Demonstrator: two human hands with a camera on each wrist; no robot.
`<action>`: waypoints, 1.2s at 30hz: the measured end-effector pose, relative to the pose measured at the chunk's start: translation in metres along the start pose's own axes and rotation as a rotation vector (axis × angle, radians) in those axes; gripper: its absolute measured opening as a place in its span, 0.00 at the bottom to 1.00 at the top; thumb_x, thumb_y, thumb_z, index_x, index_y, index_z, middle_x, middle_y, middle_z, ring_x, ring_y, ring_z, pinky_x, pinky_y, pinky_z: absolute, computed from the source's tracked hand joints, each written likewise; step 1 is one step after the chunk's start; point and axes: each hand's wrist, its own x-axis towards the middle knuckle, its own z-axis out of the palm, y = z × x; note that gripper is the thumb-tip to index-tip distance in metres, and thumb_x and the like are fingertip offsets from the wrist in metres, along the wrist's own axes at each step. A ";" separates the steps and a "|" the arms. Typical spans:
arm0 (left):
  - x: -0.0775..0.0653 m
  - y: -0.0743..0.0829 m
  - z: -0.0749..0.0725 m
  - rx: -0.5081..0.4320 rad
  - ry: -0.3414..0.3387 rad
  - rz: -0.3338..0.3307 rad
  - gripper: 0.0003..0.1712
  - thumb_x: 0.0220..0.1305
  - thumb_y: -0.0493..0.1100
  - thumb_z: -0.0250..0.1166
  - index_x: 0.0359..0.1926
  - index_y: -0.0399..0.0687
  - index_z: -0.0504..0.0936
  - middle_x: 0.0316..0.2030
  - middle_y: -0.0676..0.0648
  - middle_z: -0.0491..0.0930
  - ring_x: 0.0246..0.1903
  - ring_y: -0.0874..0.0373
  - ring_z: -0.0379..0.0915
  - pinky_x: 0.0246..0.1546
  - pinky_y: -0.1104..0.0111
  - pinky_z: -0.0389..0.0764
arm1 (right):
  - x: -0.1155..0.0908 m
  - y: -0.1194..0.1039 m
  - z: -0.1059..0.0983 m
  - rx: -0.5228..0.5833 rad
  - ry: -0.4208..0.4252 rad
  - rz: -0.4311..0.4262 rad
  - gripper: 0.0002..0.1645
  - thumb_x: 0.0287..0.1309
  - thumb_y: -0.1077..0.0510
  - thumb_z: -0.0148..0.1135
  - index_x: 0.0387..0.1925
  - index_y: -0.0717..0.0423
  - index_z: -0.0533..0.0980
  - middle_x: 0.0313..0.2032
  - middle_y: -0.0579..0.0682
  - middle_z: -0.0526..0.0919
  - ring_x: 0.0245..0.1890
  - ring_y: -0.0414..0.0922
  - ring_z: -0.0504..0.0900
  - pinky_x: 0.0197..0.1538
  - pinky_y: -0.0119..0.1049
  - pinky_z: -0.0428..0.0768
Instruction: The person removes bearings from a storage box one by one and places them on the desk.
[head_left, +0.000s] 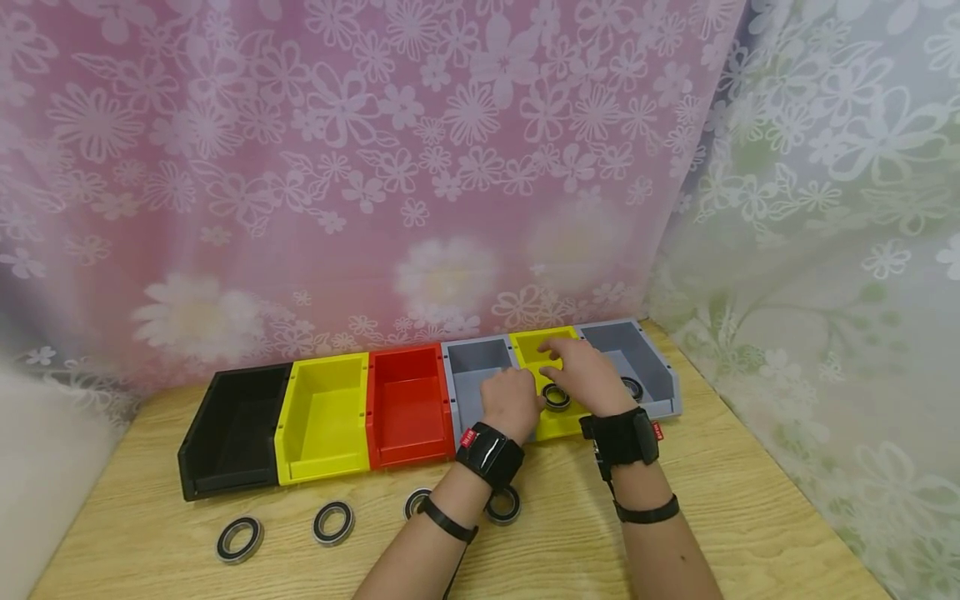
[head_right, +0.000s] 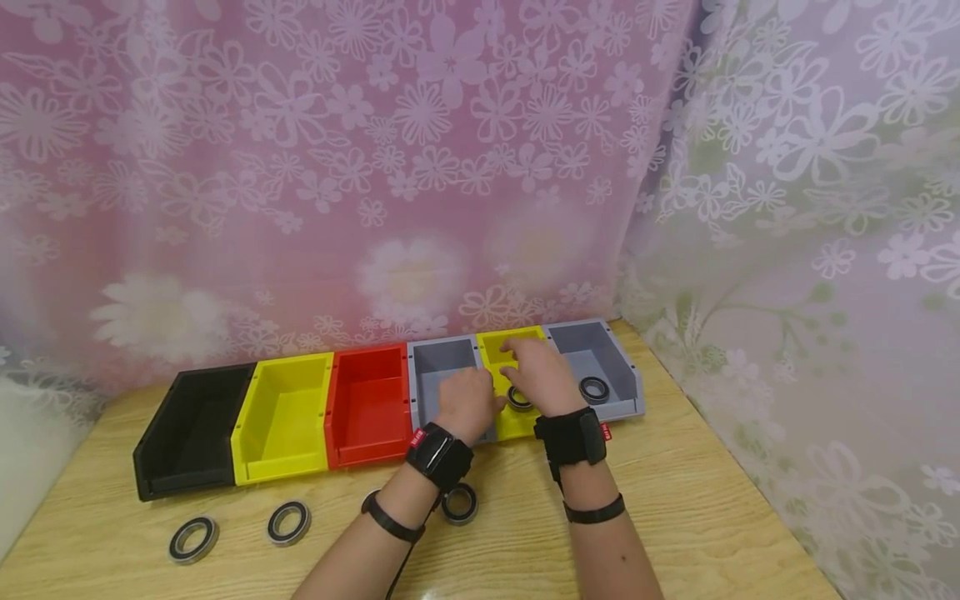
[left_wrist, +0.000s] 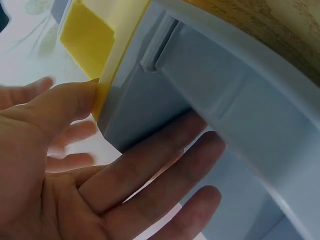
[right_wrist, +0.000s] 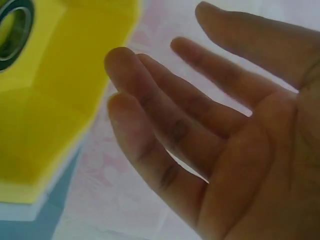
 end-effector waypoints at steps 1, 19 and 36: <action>0.000 0.000 0.000 0.000 0.002 0.001 0.22 0.62 0.62 0.73 0.28 0.49 0.87 0.19 0.51 0.75 0.21 0.57 0.75 0.19 0.64 0.74 | 0.002 0.002 0.003 -0.007 -0.017 0.007 0.23 0.68 0.58 0.67 0.62 0.58 0.79 0.54 0.62 0.84 0.47 0.57 0.85 0.45 0.49 0.83; -0.003 0.002 -0.001 -0.042 0.013 -0.013 0.19 0.68 0.57 0.69 0.29 0.48 0.88 0.20 0.51 0.74 0.20 0.57 0.72 0.18 0.64 0.72 | 0.014 0.011 0.034 -0.051 -0.152 0.031 0.23 0.66 0.62 0.66 0.61 0.63 0.80 0.56 0.62 0.84 0.43 0.53 0.80 0.48 0.46 0.77; -0.005 0.002 -0.001 -0.045 0.021 -0.001 0.20 0.65 0.55 0.72 0.24 0.47 0.86 0.20 0.50 0.76 0.22 0.55 0.76 0.19 0.62 0.75 | 0.019 0.021 0.045 -0.103 -0.176 0.043 0.22 0.62 0.67 0.64 0.58 0.61 0.82 0.55 0.59 0.85 0.49 0.53 0.82 0.57 0.50 0.79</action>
